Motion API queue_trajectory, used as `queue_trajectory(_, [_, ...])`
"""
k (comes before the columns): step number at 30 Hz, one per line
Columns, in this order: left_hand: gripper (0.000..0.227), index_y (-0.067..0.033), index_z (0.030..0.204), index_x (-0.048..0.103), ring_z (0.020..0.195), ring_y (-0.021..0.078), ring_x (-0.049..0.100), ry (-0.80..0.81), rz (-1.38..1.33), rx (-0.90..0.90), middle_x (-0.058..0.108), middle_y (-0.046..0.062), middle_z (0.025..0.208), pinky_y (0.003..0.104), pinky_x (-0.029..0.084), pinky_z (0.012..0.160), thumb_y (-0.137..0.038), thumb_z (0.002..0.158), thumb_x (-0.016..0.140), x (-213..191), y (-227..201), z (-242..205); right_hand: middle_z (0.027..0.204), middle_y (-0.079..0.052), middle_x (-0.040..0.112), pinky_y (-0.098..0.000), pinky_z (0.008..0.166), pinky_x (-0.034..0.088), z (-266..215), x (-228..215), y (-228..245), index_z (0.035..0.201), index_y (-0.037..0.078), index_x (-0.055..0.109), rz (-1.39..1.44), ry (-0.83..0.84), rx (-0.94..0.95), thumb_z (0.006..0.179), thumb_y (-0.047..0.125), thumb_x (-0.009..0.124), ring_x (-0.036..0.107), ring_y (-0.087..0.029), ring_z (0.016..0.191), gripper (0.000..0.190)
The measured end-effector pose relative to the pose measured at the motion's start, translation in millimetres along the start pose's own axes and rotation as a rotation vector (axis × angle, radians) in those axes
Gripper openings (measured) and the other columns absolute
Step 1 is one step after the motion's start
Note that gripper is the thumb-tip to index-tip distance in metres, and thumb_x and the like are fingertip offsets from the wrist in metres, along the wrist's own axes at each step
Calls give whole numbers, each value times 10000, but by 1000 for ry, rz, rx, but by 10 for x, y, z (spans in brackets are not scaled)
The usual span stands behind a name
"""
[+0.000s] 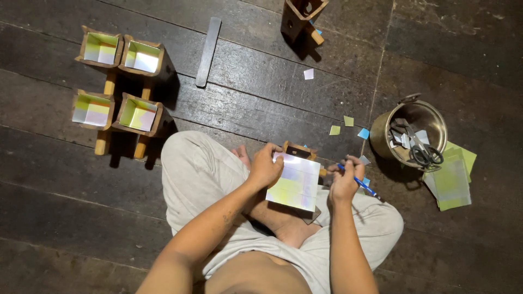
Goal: Marking lines on small paper cards with a pen and cutting them with scissors while sitting on the floor.
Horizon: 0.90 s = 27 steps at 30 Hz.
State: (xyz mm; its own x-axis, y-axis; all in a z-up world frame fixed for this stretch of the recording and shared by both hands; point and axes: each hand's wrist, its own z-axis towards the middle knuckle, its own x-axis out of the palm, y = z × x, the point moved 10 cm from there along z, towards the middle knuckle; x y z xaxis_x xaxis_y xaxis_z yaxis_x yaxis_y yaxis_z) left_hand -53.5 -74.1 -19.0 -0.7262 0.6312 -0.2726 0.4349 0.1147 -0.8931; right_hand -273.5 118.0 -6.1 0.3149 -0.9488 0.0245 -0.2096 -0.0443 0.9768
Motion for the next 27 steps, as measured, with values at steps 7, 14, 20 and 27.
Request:
queue_trajectory(7, [259, -27, 1120, 689, 1062, 461, 683, -12, 3, 36, 730, 255, 1058, 509, 548, 898, -135, 887, 656, 22, 27, -19, 679, -83, 518, -192, 447, 468, -281, 774, 403, 1069, 138, 459, -35, 337, -35, 1001, 102, 508, 543, -147, 530, 91])
queue_trajectory(14, [249, -28, 1111, 680, 1070, 449, 683, -29, 0, 67, 728, 247, 1060, 504, 545, 910, -140, 892, 649, 6, -67, -66, 827, -139, 690, -301, 555, 541, -358, 1157, 164, 788, 28, 660, -410, 576, -134, 703, -20, 778, 675, -202, 698, 153])
queue_trajectory(20, [243, -49, 1112, 678, 1081, 434, 681, -25, -10, 62, 731, 226, 1063, 495, 541, 928, -153, 895, 645, 5, -67, -68, 859, -92, 766, -334, 747, 578, -311, 1122, 87, 847, 89, 761, -578, 555, -111, 718, 60, 833, 725, -172, 834, 151])
queue_trajectory(27, [233, -61, 1109, 679, 1090, 414, 686, -35, -30, 55, 736, 208, 1066, 478, 543, 934, -146, 894, 649, -1, -59, -69, 879, -119, 779, -379, 778, 568, -406, 1216, 230, 855, 61, 757, -590, 618, -168, 759, 70, 826, 741, -223, 877, 118])
